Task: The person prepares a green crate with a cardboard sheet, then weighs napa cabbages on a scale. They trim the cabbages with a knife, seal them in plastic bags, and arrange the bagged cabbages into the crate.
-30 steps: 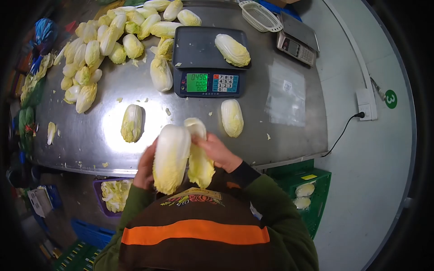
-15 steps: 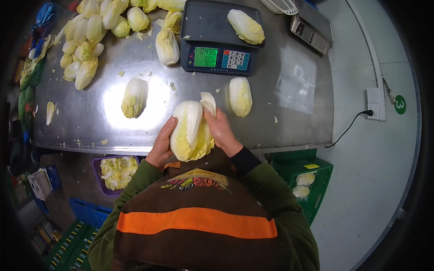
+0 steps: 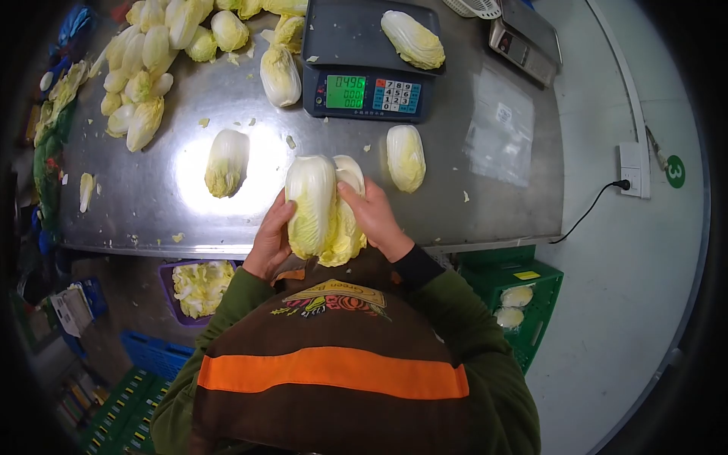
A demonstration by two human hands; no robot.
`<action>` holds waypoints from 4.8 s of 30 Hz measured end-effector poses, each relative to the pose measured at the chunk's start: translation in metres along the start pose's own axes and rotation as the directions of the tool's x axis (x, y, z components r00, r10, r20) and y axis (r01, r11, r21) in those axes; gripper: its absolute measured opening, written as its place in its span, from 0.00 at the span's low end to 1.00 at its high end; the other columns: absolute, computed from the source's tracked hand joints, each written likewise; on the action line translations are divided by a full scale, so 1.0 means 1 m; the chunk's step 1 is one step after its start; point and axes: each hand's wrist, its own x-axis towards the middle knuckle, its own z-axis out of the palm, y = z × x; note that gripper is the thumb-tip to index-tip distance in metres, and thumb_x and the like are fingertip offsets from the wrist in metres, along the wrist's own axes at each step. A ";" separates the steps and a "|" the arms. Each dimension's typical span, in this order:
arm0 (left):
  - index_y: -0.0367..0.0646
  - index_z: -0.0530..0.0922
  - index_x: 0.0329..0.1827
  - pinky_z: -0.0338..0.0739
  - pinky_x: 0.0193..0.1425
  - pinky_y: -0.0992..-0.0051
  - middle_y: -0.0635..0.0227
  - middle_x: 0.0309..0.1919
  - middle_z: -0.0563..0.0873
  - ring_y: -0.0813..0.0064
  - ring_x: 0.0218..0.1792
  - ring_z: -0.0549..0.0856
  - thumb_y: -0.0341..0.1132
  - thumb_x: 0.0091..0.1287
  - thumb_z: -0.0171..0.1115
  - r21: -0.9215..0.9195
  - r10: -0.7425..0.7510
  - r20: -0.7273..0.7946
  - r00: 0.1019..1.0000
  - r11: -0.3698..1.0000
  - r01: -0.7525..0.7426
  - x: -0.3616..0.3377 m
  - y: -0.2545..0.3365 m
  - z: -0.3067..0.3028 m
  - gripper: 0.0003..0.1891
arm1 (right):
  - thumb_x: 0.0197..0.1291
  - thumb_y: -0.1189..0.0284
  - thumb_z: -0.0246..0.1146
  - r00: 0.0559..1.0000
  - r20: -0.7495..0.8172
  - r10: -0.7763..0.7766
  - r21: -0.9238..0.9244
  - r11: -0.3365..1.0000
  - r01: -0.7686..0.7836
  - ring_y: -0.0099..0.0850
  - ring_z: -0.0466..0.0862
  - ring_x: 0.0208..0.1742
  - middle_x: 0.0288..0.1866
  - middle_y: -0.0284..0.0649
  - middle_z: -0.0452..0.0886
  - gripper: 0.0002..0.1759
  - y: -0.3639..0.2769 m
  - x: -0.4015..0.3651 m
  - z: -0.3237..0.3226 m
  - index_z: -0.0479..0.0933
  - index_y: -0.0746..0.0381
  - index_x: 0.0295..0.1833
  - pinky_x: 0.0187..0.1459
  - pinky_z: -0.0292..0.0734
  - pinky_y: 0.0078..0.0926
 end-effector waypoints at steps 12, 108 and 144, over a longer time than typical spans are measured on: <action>0.39 0.60 0.74 0.76 0.66 0.67 0.59 0.63 0.76 0.67 0.62 0.79 0.26 0.63 0.69 0.288 0.111 -0.145 0.983 0.955 -0.065 0.016 -0.023 -0.007 0.37 | 0.56 0.71 0.72 0.990 0.126 0.060 -0.146 0.988 -0.041 0.27 0.83 0.52 0.53 0.41 0.83 0.29 0.012 0.002 -0.008 0.74 0.68 0.62 0.54 0.79 0.28; 0.33 0.64 0.70 0.82 0.53 0.64 0.54 0.51 0.82 0.60 0.51 0.85 0.46 0.59 0.74 0.901 -0.203 0.195 0.960 0.422 -0.094 0.199 -0.229 0.121 0.42 | 0.58 0.72 0.70 0.937 -0.336 0.091 0.062 0.995 -0.075 0.31 0.77 0.62 0.63 0.41 0.74 0.39 0.024 -0.161 -0.291 0.61 0.66 0.73 0.64 0.73 0.30; 0.35 0.80 0.43 0.77 0.43 0.70 0.59 0.35 0.82 0.65 0.38 0.82 0.23 0.65 0.62 0.611 -0.445 0.776 0.446 0.360 -0.704 0.290 -0.231 0.296 0.05 | 0.50 0.69 0.77 0.604 -0.550 -0.577 -0.478 0.810 0.339 0.39 0.77 0.64 0.63 0.49 0.76 0.47 -0.031 -0.040 -0.357 0.62 0.67 0.74 0.64 0.72 0.33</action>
